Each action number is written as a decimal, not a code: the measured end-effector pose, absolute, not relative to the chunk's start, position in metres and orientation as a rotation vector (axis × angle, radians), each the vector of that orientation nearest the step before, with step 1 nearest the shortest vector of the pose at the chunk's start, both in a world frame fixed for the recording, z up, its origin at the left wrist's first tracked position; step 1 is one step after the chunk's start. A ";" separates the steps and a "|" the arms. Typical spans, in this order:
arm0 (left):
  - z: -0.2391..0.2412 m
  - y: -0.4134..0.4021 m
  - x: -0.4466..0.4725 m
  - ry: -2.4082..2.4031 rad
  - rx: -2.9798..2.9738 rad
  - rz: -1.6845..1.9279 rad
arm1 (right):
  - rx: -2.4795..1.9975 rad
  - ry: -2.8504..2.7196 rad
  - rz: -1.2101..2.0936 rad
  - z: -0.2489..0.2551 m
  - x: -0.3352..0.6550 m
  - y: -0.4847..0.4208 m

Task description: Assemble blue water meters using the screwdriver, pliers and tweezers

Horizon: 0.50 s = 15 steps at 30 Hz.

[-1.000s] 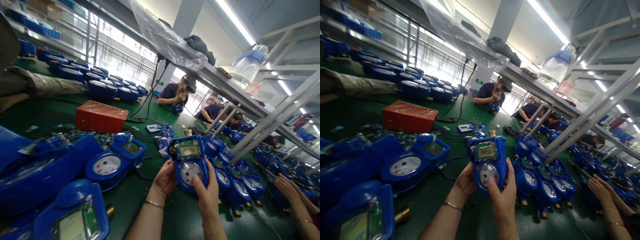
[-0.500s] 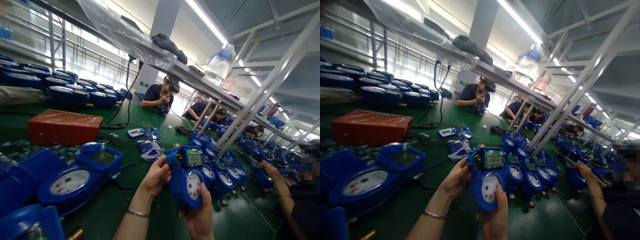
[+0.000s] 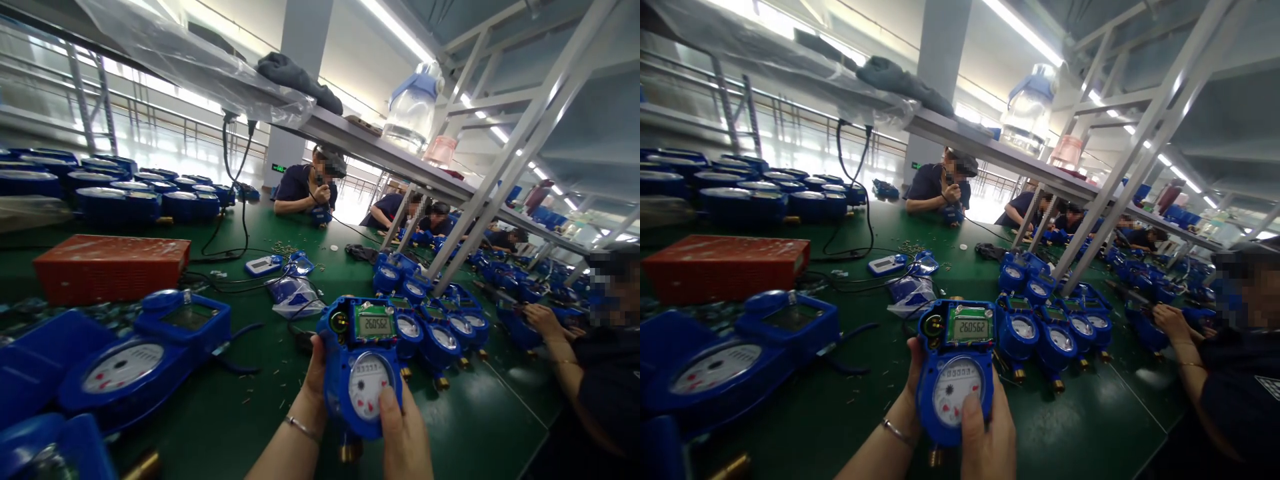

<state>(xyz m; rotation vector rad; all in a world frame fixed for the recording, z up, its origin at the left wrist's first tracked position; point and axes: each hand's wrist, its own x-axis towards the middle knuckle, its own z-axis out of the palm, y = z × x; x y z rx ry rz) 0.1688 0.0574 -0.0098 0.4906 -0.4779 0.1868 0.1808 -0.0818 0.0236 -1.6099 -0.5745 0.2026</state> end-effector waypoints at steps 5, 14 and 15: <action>-0.010 0.053 0.173 -0.482 0.482 0.206 | -1.735 -0.691 -0.193 0.026 0.174 -0.088; -0.005 0.048 0.173 -0.446 0.529 0.187 | -1.680 -0.603 -0.363 0.042 0.158 -0.090; -0.003 0.046 0.173 -0.438 0.532 0.192 | -1.645 -0.594 -0.353 0.041 0.159 -0.092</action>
